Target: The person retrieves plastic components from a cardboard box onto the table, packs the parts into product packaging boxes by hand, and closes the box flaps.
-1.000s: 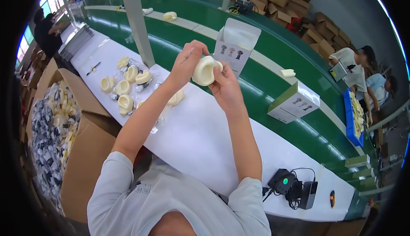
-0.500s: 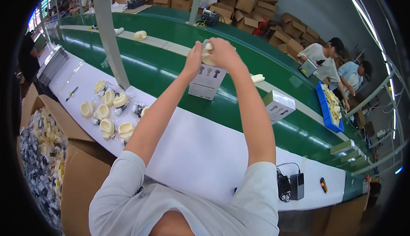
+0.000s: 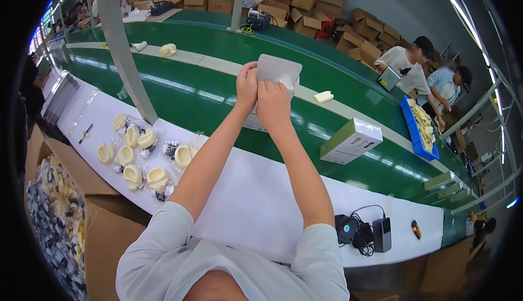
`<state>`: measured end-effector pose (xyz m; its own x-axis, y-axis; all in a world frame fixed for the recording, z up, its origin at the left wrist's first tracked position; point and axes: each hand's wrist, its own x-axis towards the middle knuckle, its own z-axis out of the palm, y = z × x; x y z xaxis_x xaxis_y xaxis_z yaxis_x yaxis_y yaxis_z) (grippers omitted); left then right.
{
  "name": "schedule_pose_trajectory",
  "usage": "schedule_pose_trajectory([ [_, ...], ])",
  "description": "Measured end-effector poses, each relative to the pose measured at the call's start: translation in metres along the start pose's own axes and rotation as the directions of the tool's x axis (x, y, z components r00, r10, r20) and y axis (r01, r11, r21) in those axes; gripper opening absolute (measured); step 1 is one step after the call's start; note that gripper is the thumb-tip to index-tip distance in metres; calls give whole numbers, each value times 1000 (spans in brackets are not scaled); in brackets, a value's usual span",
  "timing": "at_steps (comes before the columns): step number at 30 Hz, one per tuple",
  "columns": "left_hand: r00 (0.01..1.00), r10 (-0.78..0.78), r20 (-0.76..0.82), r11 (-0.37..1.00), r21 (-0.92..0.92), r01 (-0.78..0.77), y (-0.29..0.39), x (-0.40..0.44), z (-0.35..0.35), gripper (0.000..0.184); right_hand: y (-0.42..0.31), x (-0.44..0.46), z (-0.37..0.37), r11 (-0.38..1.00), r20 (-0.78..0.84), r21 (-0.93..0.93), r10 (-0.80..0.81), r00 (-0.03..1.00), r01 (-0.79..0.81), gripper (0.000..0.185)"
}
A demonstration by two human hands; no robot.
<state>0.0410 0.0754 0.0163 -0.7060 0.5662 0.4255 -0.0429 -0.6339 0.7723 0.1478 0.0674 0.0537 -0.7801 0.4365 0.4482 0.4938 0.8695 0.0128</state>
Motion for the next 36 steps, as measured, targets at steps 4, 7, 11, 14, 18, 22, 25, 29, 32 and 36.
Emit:
schedule_pose_trajectory([
  [4,998,-28,62,999,47,26,2,-7,2,30,-6,-16,-8,978,-373,-122,114,921,-171,54],
  [7,993,-38,115,995,101,26,5,-2,8,33,3,-14,-9,975,-611,63,207,764,-214,58],
  [11,985,-50,165,993,111,32,2,-11,11,34,18,-26,7,864,-548,492,404,733,-109,59],
  [14,983,75,168,996,30,-81,-1,-13,15,29,35,-34,19,839,-446,536,381,810,-100,56],
  [18,969,-19,248,1000,-1,20,-13,-26,10,24,61,-42,36,239,-48,963,602,797,-123,38],
  [22,940,229,252,971,9,-238,-24,-31,9,25,64,-43,47,153,-381,899,737,558,411,26],
  [25,922,233,308,970,-9,-242,-26,-36,10,26,58,-41,28,658,-581,737,503,640,152,26],
  [29,919,244,310,965,17,-262,-19,-44,17,26,67,-52,13,299,-312,940,558,769,165,24],
  [32,925,218,312,970,38,-242,-15,-50,18,26,73,-55,8,292,-264,950,557,787,112,21],
  [36,920,248,304,962,38,-272,-18,-55,26,25,86,-61,11,279,-262,952,530,806,126,16],
])
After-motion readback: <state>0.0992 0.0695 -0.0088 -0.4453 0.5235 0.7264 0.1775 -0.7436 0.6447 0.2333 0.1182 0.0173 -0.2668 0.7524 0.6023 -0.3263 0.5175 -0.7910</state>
